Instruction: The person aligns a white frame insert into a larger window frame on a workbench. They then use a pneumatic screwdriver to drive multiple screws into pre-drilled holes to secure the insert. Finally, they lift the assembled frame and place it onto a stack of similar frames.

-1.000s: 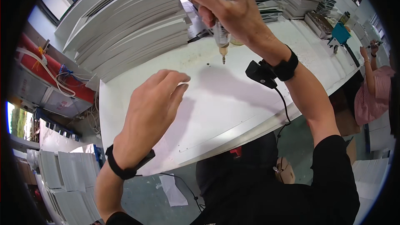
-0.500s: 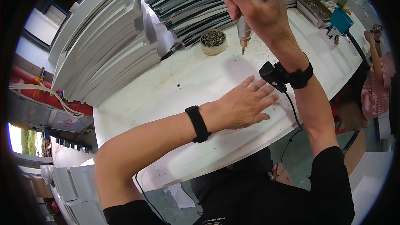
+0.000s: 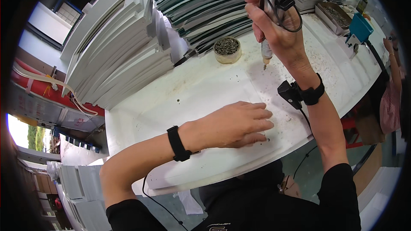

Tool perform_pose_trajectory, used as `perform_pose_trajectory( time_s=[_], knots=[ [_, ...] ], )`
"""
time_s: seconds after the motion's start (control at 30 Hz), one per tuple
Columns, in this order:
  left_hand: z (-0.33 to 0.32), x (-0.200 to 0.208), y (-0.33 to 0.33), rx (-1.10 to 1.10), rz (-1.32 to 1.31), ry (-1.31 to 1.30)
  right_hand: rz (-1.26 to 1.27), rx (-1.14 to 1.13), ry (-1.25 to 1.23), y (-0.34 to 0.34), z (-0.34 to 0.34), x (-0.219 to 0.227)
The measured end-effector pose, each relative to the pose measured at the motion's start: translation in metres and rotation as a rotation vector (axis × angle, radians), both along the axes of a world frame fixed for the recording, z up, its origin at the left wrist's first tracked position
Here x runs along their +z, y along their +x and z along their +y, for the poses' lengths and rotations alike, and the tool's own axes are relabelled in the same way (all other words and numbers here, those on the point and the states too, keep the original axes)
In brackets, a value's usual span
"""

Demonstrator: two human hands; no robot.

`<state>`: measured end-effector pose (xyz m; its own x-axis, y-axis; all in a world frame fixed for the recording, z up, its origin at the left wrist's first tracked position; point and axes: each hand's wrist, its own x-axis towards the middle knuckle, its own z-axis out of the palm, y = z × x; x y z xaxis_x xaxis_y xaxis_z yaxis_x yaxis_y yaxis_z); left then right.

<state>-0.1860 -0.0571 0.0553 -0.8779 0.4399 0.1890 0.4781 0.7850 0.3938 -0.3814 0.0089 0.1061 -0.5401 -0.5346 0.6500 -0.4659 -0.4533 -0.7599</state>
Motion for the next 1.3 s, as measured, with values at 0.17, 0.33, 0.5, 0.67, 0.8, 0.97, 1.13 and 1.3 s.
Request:
perform_pose_trajectory(
  time_s=[0.17, 0.33, 0.5, 0.67, 0.8, 0.97, 1.13, 1.3],
  knots=[
    [-0.076, 0.023, -0.048, 0.598, 0.085, 0.031, -0.113, 0.02, 0.061, -0.011, 0.0, -0.022],
    [-0.121, 0.008, -0.083, 0.7, 0.077, -0.028, -0.114, 0.059, 0.12, -0.01, -0.001, -0.035],
    [-0.118, -0.004, -0.097, 0.635, 0.067, -0.193, -0.071, 0.035, 0.065, -0.007, -0.002, -0.038],
    [-0.114, 0.0, -0.1, 0.638, 0.061, -0.235, -0.021, 0.021, 0.029, -0.011, -0.005, -0.043],
    [-0.114, 0.002, -0.099, 0.605, 0.152, -0.203, 0.039, -0.012, 0.062, -0.012, -0.003, -0.044],
    [-0.125, -0.004, -0.104, 0.611, 0.092, -0.152, -0.056, 0.052, 0.087, -0.005, 0.0, -0.036],
    [-0.123, 0.0, -0.104, 0.601, 0.055, -0.13, 0.023, 0.054, 0.078, -0.011, -0.002, -0.042],
    [-0.126, 0.0, -0.104, 0.588, 0.1, -0.19, -0.058, 0.045, 0.049, -0.01, 0.0, -0.038]
  ],
)
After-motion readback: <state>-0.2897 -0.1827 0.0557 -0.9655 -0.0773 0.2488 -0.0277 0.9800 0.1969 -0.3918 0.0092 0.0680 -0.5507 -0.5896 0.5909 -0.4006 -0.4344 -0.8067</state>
